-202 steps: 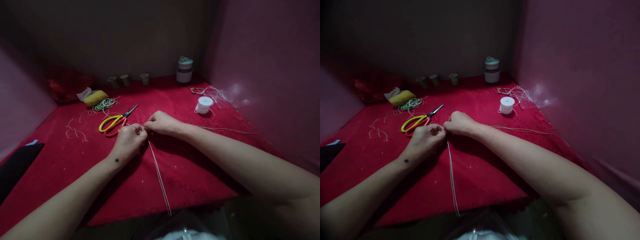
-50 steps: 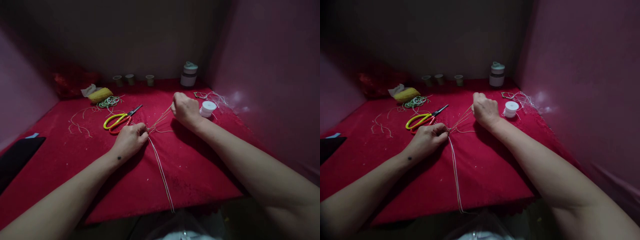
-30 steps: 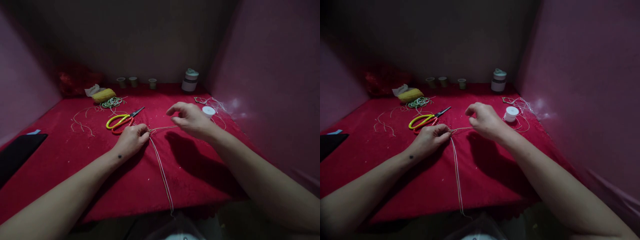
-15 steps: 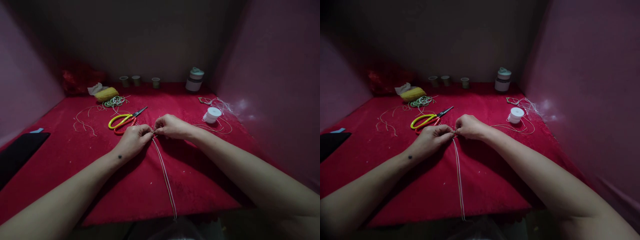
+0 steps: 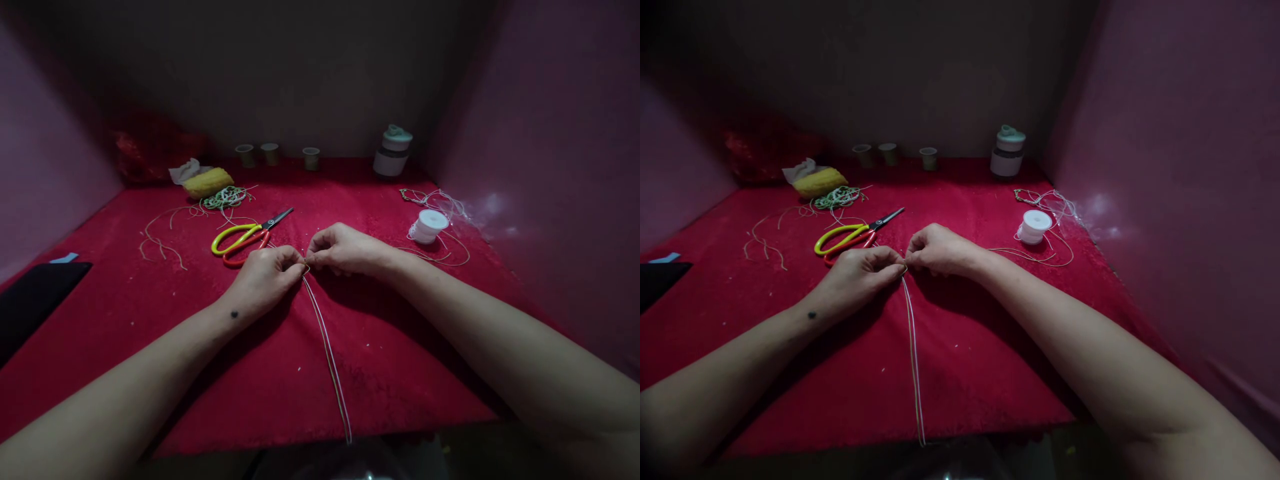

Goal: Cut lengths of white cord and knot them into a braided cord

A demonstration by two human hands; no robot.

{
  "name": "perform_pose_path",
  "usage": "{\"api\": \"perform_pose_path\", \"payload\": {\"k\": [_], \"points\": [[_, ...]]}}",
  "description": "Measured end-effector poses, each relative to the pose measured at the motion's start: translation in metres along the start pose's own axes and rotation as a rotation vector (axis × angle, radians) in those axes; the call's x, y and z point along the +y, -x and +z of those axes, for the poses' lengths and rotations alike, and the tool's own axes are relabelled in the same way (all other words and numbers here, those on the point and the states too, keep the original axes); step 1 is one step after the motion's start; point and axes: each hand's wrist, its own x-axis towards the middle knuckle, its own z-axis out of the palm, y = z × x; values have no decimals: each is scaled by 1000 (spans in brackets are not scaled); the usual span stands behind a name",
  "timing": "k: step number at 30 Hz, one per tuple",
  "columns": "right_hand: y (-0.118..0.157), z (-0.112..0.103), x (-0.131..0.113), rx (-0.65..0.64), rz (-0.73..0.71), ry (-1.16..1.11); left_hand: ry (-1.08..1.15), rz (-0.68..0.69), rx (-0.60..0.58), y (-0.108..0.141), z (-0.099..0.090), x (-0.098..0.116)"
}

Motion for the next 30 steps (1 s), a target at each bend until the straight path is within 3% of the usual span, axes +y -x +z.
{"api": "perform_pose_path", "payload": {"k": [10, 17, 21, 24, 27, 30], "points": [[-5, 4, 2, 88, 101, 108, -2, 44, 47, 2, 1, -1], [-9, 3, 6, 268, 43, 222, 20, 8, 22, 2, 0, -1], [-9, 2, 7, 288, 49, 249, 37, 17, 56, 8, -2, 1], [-9, 2, 8, 262, 29, 229, -12, 160, -30, 16, -5, 5], [-8, 1, 10, 242, 7, 194, -235, 364, -151, 20, -8, 10], [-8, 1, 10, 234, 5, 186, -444, 445, -196, 21, -7, 10]]}}
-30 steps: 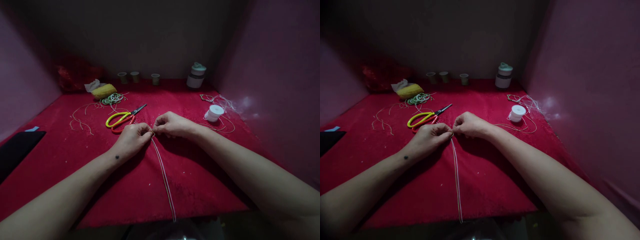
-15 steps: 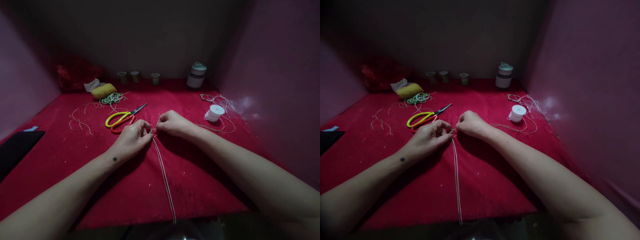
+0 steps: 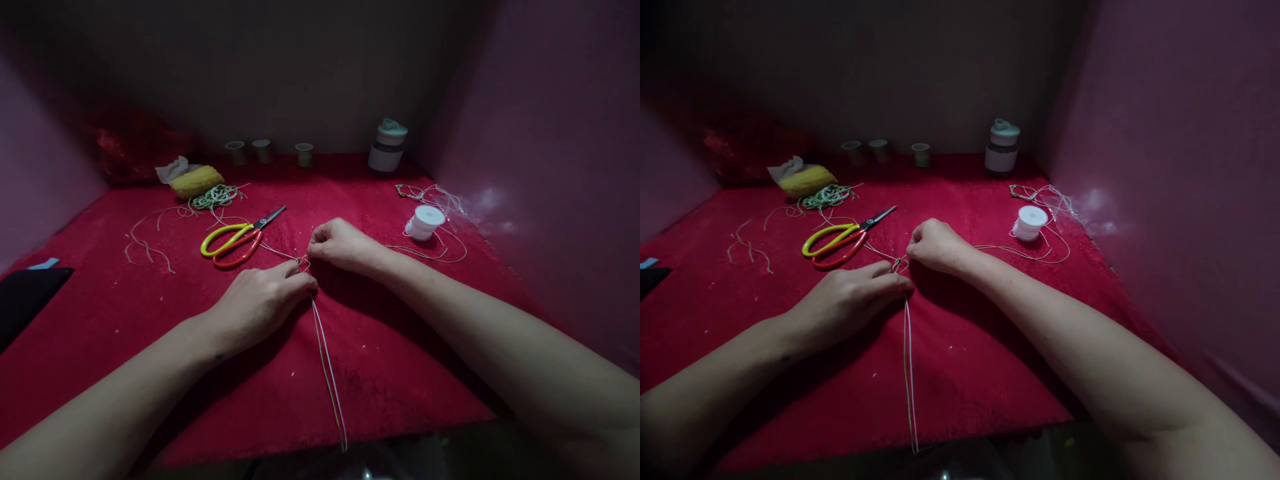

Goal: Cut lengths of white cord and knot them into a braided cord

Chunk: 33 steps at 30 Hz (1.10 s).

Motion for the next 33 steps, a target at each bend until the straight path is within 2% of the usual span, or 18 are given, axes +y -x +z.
{"api": "perform_pose_path", "payload": {"k": [6, 12, 17, 20, 23, 28, 33], "points": [[-1, 1, 0, 22, -13, 7, -246, 33, 20, 0, 13, 1], [-6, 3, 2, 232, -98, 114, -328, 64, 27, 3, 16, 3], [-11, 0, 10, 331, -27, 260, -313, 85, 55, 4, 17, 3], [-9, -1, 12, 329, 16, 337, -314, 103, 72, 4, 18, 3], [-5, -1, 7, 268, 22, 383, -310, 113, 88, 5, 19, 3], [0, -10, 0, 111, 43, 239, -342, 92, 104, 5, 19, 6], [-1, -18, 6, 182, 99, 317, -357, 99, 101, 5, 18, 7]]}}
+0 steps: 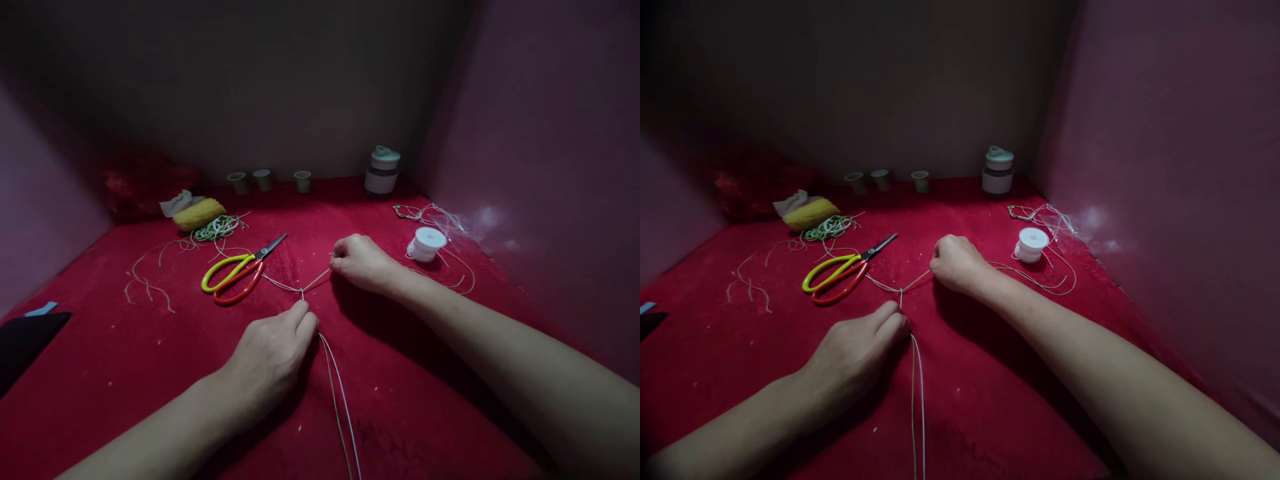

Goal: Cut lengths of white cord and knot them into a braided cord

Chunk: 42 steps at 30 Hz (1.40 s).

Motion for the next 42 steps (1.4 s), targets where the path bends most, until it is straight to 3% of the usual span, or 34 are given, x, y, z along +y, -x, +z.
{"api": "perform_pose_path", "payload": {"k": [17, 24, 30, 35, 39, 42], "points": [[2, 7, 0, 27, -20, 206, 25, -8, 0, 0, 0, -2], [4, 4, -1, 38, -42, 164, 50, -17, -14, 3, 4, -4], [3, -3, 3, -60, 0, -112, 237, -59, -46, 3, 0, -8], [3, -7, 11, -160, 58, -283, 574, -215, 40, 0, -9, -12], [6, -10, 12, -183, 86, -325, 609, -405, 190, -2, -8, -22], [9, -15, 10, -218, 99, -323, 609, -477, 224, -5, -6, -29]]}}
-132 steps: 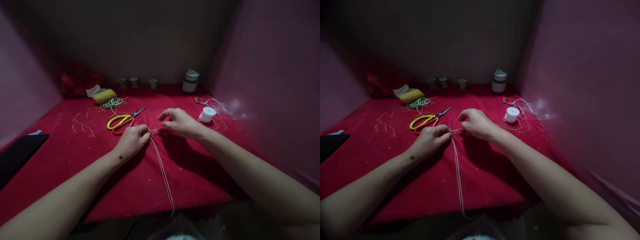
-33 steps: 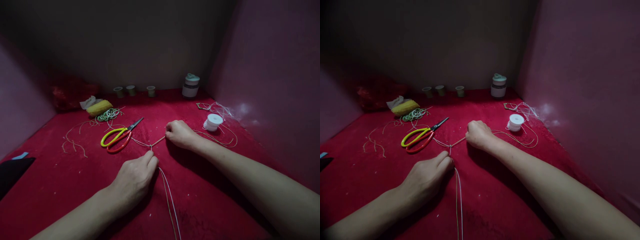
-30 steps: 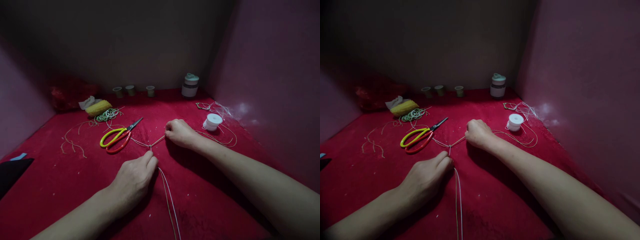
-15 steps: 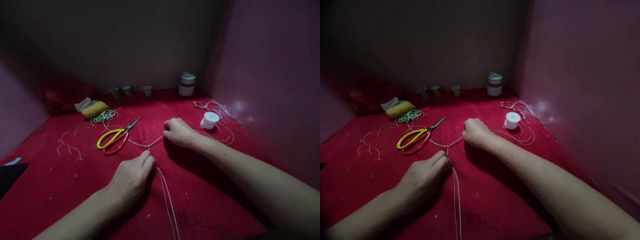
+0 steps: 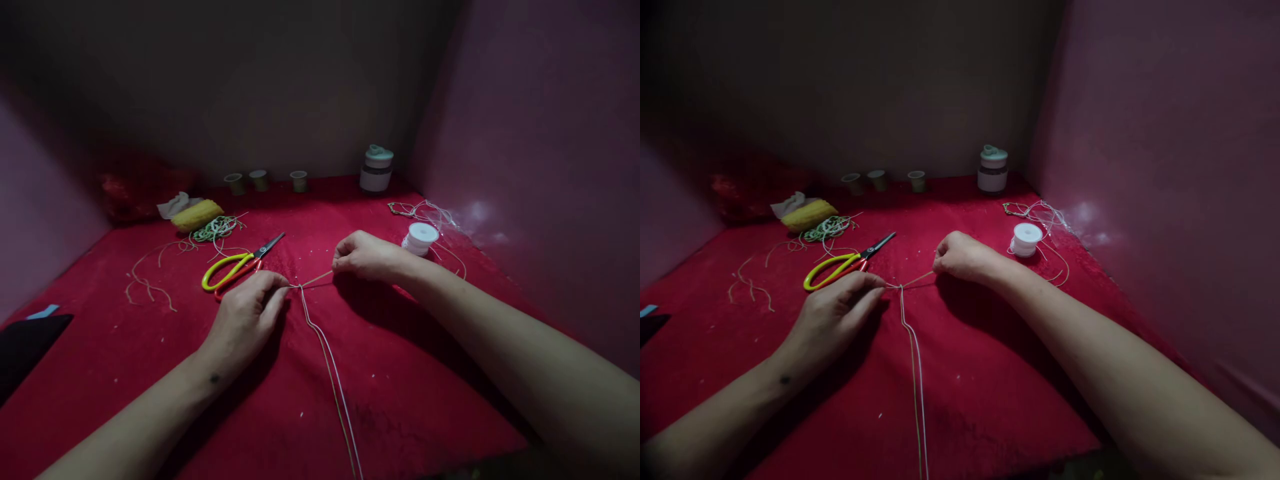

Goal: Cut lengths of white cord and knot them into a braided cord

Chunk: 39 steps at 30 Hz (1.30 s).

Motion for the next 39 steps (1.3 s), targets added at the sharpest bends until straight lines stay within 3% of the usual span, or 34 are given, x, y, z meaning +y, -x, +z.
{"api": "perform_pose_path", "payload": {"k": [5, 9, 12, 14, 16, 18, 22, 28, 32, 39], "points": [[4, -2, -2, 1, 3, 24, -86, 64, 5, -8, 3, -2], [3, 0, -2, -12, -29, 118, -123, 24, -50, -11, 7, -3], [6, 3, -4, 148, -136, 256, -124, -13, -70, -12, 8, -4], [9, 8, -7, 282, -236, 325, -101, -27, -7, -12, 7, -3], [11, 15, -10, 324, -325, 371, -54, -77, 44, -11, 6, 1], [11, 25, -13, 284, -381, 418, -6, -159, -7, -10, 5, 6], [4, 42, -17, 179, -369, 518, -88, -231, -243, -10, 7, 19], [-5, 52, -19, 152, -347, 647, -292, -213, -266, -13, 13, 22], [-1, 52, -22, 143, -349, 653, -108, -283, -263, -14, 10, 18], [2, 46, -37, 59, -302, 493, 476, -572, -318, -19, 2, 23]]}}
